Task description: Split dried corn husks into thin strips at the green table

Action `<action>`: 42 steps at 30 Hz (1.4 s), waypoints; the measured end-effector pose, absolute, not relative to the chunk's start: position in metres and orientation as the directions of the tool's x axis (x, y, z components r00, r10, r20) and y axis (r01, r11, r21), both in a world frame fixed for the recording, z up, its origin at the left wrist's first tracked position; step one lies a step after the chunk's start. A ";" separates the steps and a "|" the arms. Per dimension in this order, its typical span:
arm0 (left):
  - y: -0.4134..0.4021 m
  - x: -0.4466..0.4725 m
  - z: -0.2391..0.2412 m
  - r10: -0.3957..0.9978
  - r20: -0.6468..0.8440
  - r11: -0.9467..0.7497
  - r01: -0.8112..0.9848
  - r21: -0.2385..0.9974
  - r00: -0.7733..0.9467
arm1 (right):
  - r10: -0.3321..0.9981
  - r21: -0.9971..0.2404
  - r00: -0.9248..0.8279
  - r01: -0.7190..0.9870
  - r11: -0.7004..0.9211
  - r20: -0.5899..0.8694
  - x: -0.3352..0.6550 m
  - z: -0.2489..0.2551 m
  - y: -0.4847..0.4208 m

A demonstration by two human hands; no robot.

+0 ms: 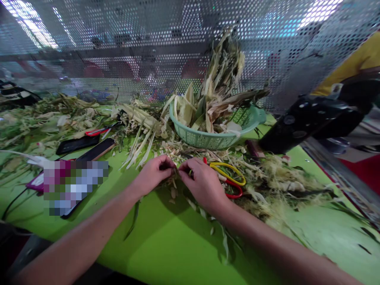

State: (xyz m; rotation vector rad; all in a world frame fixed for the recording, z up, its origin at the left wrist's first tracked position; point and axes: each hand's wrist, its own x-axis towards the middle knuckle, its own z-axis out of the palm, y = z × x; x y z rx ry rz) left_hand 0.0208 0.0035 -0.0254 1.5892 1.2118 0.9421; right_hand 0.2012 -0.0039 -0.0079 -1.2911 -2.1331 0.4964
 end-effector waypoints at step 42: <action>0.001 0.021 -0.019 0.979 -0.083 0.060 0.126 0.990 0.187 | 0.604 0.006 -0.634 0.692 0.722 0.483 0.203 -0.017 -0.009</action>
